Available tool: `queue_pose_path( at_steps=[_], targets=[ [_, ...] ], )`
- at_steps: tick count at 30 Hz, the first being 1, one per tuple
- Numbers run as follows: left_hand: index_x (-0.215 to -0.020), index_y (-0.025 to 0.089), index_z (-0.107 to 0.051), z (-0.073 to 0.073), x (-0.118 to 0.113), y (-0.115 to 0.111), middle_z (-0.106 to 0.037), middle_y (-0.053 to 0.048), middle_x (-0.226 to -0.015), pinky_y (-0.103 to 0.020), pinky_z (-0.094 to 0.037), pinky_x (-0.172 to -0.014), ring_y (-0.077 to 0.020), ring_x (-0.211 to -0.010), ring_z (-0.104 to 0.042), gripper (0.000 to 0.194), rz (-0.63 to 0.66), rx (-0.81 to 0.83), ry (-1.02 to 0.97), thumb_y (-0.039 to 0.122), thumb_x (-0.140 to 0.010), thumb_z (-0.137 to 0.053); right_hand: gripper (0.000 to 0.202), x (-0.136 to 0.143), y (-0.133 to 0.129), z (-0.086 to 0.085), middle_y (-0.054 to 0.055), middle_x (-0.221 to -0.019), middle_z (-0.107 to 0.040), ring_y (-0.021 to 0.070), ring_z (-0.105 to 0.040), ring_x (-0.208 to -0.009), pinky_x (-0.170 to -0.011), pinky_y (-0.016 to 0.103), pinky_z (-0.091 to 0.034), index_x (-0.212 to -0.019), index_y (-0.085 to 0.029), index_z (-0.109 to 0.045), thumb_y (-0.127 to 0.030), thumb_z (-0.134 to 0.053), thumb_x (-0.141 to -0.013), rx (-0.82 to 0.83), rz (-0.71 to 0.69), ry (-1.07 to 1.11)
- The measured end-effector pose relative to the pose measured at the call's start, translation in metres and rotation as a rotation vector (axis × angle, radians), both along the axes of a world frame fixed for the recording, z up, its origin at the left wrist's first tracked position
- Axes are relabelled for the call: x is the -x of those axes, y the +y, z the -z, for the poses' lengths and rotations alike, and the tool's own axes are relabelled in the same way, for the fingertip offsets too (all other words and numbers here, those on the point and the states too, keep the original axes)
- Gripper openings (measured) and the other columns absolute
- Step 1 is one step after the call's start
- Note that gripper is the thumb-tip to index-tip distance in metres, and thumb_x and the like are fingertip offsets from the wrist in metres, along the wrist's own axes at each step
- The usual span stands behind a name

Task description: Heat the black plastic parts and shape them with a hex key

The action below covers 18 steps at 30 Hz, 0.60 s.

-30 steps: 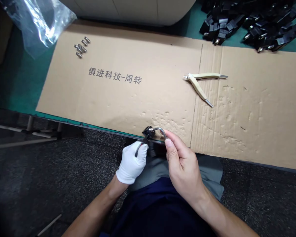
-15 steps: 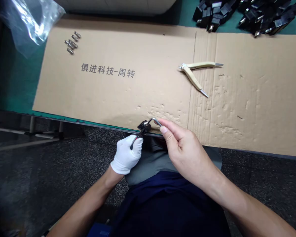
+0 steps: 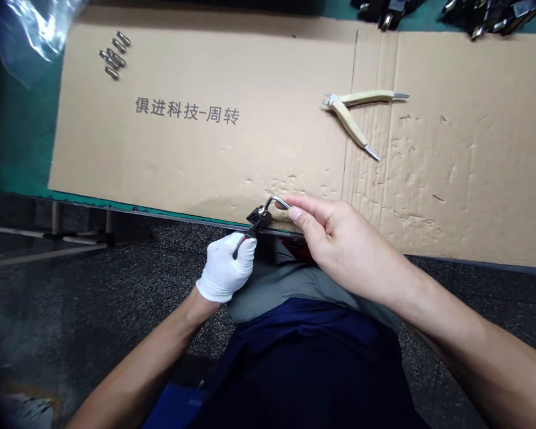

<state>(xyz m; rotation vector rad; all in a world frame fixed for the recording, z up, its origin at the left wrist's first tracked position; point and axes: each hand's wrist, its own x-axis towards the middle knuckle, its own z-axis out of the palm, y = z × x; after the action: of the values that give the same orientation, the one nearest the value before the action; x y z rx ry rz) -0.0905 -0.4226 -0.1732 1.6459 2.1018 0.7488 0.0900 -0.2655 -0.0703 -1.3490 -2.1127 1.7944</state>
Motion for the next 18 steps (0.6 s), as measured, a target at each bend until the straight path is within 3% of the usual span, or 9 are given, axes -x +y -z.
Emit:
queue_pose_path(
  at_steps=[4,7,9,11,14,16,18],
  targets=[
    [-0.073,0.021,-0.057,0.0,0.003,0.0,-0.057,-0.001,-0.062,-0.029,-0.037,-0.061,-0.0153,-0.056,-0.051,0.043,0.007,0.044,0.016,0.047,-0.105,-0.042,0.036,-0.003,0.018,0.0,-0.003,-0.058,-0.06,0.0184,-0.068,-0.071,-0.066,0.029,-0.056,-0.129,-0.023,-0.074,-0.037,-0.056,-0.101,-0.025,-0.061,-0.004],
    [-0.073,0.021,-0.059,0.0,0.009,0.0,-0.058,-0.002,-0.063,-0.03,-0.038,-0.063,-0.0167,-0.059,-0.054,0.048,0.042,0.055,0.063,0.052,-0.104,-0.039,0.03,-0.008,0.033,0.001,-0.002,-0.084,-0.076,0.0193,-0.073,-0.086,-0.078,0.031,-0.059,-0.121,-0.027,-0.078,-0.036,-0.06,-0.099,-0.02,-0.156,-0.042],
    [-0.073,0.021,-0.059,-0.001,0.011,0.0,-0.06,-0.003,-0.064,-0.03,-0.039,-0.064,-0.0169,-0.06,-0.055,0.047,0.047,0.056,0.07,0.052,-0.104,-0.041,0.028,-0.009,0.039,0.004,-0.002,-0.099,-0.079,0.0205,-0.073,-0.096,-0.088,0.035,-0.058,-0.117,-0.027,-0.08,-0.033,-0.06,-0.099,-0.015,-0.224,-0.046],
    [-0.072,0.021,-0.058,-0.002,0.009,0.0,-0.061,-0.003,-0.066,-0.029,-0.04,-0.065,-0.0163,-0.06,-0.055,0.044,0.021,0.057,0.046,0.048,-0.104,-0.043,0.028,-0.008,0.042,0.008,-0.002,-0.1,-0.079,0.0201,-0.072,-0.098,-0.091,0.034,-0.057,-0.116,-0.025,-0.08,-0.033,-0.058,-0.1,-0.002,-0.254,-0.017],
    [-0.07,0.021,-0.055,-0.003,0.003,-0.001,-0.06,-0.002,-0.064,-0.029,-0.04,-0.064,-0.015,-0.059,-0.054,0.043,-0.026,0.069,-0.044,0.045,-0.103,-0.045,0.033,-0.004,0.042,0.013,-0.001,-0.075,-0.071,0.0141,-0.067,-0.072,-0.064,0.023,-0.054,-0.119,-0.022,-0.079,-0.038,-0.058,-0.099,0.087,-0.203,-0.013],
    [-0.07,0.021,-0.054,-0.002,-0.003,-0.004,-0.059,-0.001,-0.063,-0.028,-0.04,-0.062,-0.0144,-0.057,-0.054,0.044,-0.07,0.098,-0.15,0.047,-0.104,-0.043,0.037,-0.007,0.04,0.013,-0.005,-0.058,-0.055,0.0092,-0.05,-0.051,-0.046,0.018,-0.039,-0.123,-0.021,-0.076,-0.042,-0.059,-0.099,0.18,-0.113,-0.015],
    [-0.073,0.021,-0.056,0.002,-0.009,-0.007,-0.059,-0.001,-0.064,-0.027,-0.041,-0.06,-0.0139,-0.057,-0.055,0.045,-0.128,0.144,-0.273,0.048,-0.105,-0.041,0.041,-0.018,0.036,0.012,-0.007,-0.056,-0.041,0.0071,-0.035,-0.046,-0.04,0.018,-0.026,-0.127,-0.02,-0.073,-0.046,-0.059,-0.099,0.262,0.014,0.022]
  ],
)
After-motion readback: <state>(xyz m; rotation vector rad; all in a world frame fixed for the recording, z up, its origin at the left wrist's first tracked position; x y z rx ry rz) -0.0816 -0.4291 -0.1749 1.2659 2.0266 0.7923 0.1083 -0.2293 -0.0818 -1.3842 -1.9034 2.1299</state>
